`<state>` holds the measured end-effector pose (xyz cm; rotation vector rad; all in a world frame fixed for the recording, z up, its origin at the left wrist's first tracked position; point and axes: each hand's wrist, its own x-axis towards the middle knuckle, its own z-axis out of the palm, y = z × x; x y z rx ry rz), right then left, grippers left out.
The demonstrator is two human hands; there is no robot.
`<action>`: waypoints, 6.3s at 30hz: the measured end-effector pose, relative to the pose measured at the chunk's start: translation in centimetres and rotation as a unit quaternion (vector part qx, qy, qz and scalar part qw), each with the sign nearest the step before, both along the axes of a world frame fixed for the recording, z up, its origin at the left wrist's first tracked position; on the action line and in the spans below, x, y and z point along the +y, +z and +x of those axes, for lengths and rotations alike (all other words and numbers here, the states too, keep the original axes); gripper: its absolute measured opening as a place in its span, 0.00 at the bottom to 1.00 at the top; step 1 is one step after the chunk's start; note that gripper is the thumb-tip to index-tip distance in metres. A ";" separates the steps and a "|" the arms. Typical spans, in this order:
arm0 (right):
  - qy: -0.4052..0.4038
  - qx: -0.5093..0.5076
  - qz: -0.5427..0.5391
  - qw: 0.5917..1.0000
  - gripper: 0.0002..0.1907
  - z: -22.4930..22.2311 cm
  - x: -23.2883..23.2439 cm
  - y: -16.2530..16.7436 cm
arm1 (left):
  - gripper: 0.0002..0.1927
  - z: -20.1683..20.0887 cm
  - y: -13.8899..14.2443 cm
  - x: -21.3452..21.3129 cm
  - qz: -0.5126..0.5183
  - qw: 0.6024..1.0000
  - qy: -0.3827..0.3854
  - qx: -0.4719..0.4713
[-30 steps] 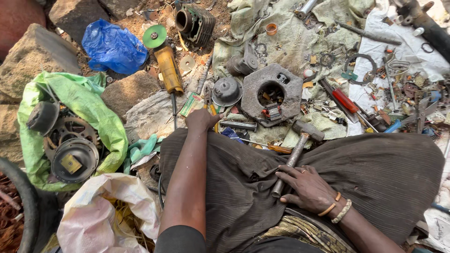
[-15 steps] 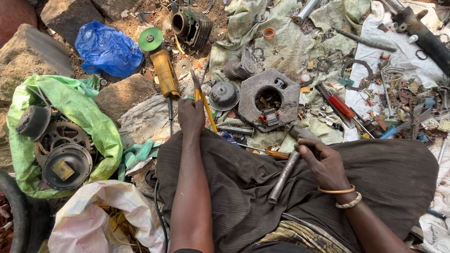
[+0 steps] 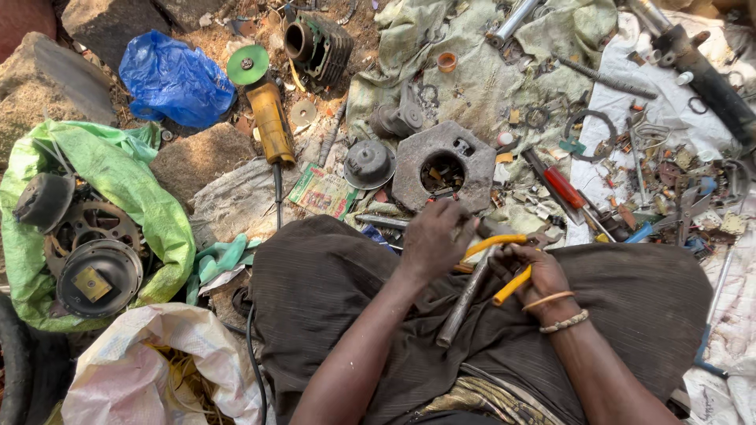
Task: The person sits on the ground and uses a hammer and pliers to disassemble a small motor component, removing copper wire coils from a metal housing.
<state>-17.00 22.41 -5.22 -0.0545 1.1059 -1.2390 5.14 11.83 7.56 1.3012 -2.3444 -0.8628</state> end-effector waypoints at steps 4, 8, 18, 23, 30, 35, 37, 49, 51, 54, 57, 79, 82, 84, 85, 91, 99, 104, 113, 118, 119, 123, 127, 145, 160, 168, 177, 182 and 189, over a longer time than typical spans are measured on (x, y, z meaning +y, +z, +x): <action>-0.035 0.079 -0.053 0.995 0.18 0.1 -0.4 -0.3 | 0.49 0.9 -4.6 -3.0 -0.072 0.991 0.019 -0.110; -0.006 0.028 -0.084 0.996 0.21 4.0 -1.0 5.0 | 0.42 4.2 -8.1 -2.6 -0.109 0.993 0.029 -0.043; 0.038 -0.073 -0.027 0.996 0.21 8.1 -0.2 4.1 | 0.40 11.5 -1.4 -2.0 0.084 0.939 0.058 0.327; 0.026 -0.057 0.035 0.997 0.28 11.1 1.4 3.3 | 0.38 17.0 0.2 -1.5 0.263 0.778 0.057 0.569; 0.187 0.069 0.061 0.978 0.29 18.8 1.0 6.2 | 0.35 19.2 -6.5 -3.0 0.387 0.607 0.162 0.675; 0.234 0.264 0.025 0.935 0.28 21.2 -0.4 8.7 | 0.40 20.8 -8.6 -4.3 0.459 0.486 0.116 0.734; 0.263 0.280 0.017 0.923 0.29 21.7 -0.7 9.1 | 0.41 20.9 -8.7 -4.3 0.441 0.533 0.101 0.715; 0.381 0.489 0.024 0.784 0.33 27.5 -2.2 6.6 | 0.31 23.0 -9.3 -3.2 0.235 0.795 0.130 0.544; 0.365 0.491 0.011 0.791 0.32 28.5 -2.3 6.5 | 0.31 23.2 -9.4 -3.3 0.214 0.801 0.126 0.545; 0.322 0.462 -0.027 0.826 0.32 29.8 -2.6 6.0 | 0.31 23.6 -9.4 -3.0 0.202 0.824 0.137 0.511; 0.306 0.477 -0.011 0.824 0.30 30.5 -2.5 5.6 | 0.31 24.1 -9.1 -2.9 0.172 0.840 0.142 0.495; 0.192 0.035 0.028 0.980 0.24 34.9 -1.3 4.4 | 0.14 23.8 -14.4 -4.7 0.322 0.716 0.104 0.611; 0.191 0.102 0.052 0.975 0.23 35.1 -1.6 3.7 | 0.16 24.1 -14.5 -5.4 0.337 0.729 0.115 0.584; 0.216 0.207 0.062 0.952 0.23 35.0 -1.9 2.9 | 0.17 24.5 -14.6 -5.9 0.337 0.740 0.096 0.574; 0.226 0.273 0.063 0.933 0.23 34.8 -2.0 2.6 | 0.18 24.6 -14.6 -6.0 0.341 0.744 0.079 0.569; 0.281 0.354 -0.011 0.892 0.25 33.8 -1.6 1.2 | 0.27 24.3 -14.2 -5.4 0.225 0.759 0.164 0.588; 0.271 0.482 0.015 0.833 0.29 35.2 -1.3 1.2 | 0.29 24.7 -13.7 -4.9 0.156 0.805 0.197 0.537; 0.280 0.496 0.021 0.822 0.31 35.4 -1.6 2.2 | 0.30 24.9 -13.0 -4.6 0.182 0.827 0.233 0.478; 0.344 0.598 0.092 0.718 0.32 35.5 -2.1 2.9 | 0.26 25.4 -12.4 -4.3 0.084 0.863 0.238 0.438; 0.251 0.354 0.058 0.899 0.24 36.3 -2.1 2.8 | 0.24 24.5 -14.0 -4.7 0.207 0.746 0.161 0.612; 0.235 0.272 0.078 0.930 0.23 36.4 -2.2 2.8 | 0.25 24.4 -14.4 -4.8 0.192 0.759 0.152 0.603; 0.234 0.047 0.034 0.970 0.22 36.1 -2.7 3.0 | 0.21 24.2 -15.8 -4.9 0.098 0.815 0.130 0.557; 0.193 -0.301 -0.049 0.933 0.22 36.8 -3.0 2.7 | 0.23 23.2 -16.4 -4.9 0.476 0.455 0.077 0.749; 0.214 -0.092 0.013 0.972 0.29 31.1 -2.8 5.8 | 0.32 24.5 -18.0 -6.1 0.464 0.546 0.306 0.627; 0.386 0.132 0.008 0.913 0.28 32.9 -1.3 8.3 | 0.33 26.8 -13.5 -4.1 0.493 0.605 0.072 0.621; 0.385 0.261 0.053 0.884 0.24 32.9 -1.3 7.0 | 0.30 29.1 -12.5 -5.1 0.196 0.862 0.109 0.454; 0.399 0.483 0.077 0.776 0.35 34.0 -0.6 5.9 | 0.27 30.0 -9.8 -4.1 -0.053 0.913 0.117 0.387; 0.380 0.486 0.075 0.783 0.35 34.9 -0.7 6.8 | 0.24 30.4 -9.8 -4.0 -0.178 0.923 0.085 0.330; 0.404 0.524 0.132 0.738 0.29 36.6 -0.9 6.6 | 0.24 29.3 -11.3 -3.0 -0.087 0.919 0.113 0.367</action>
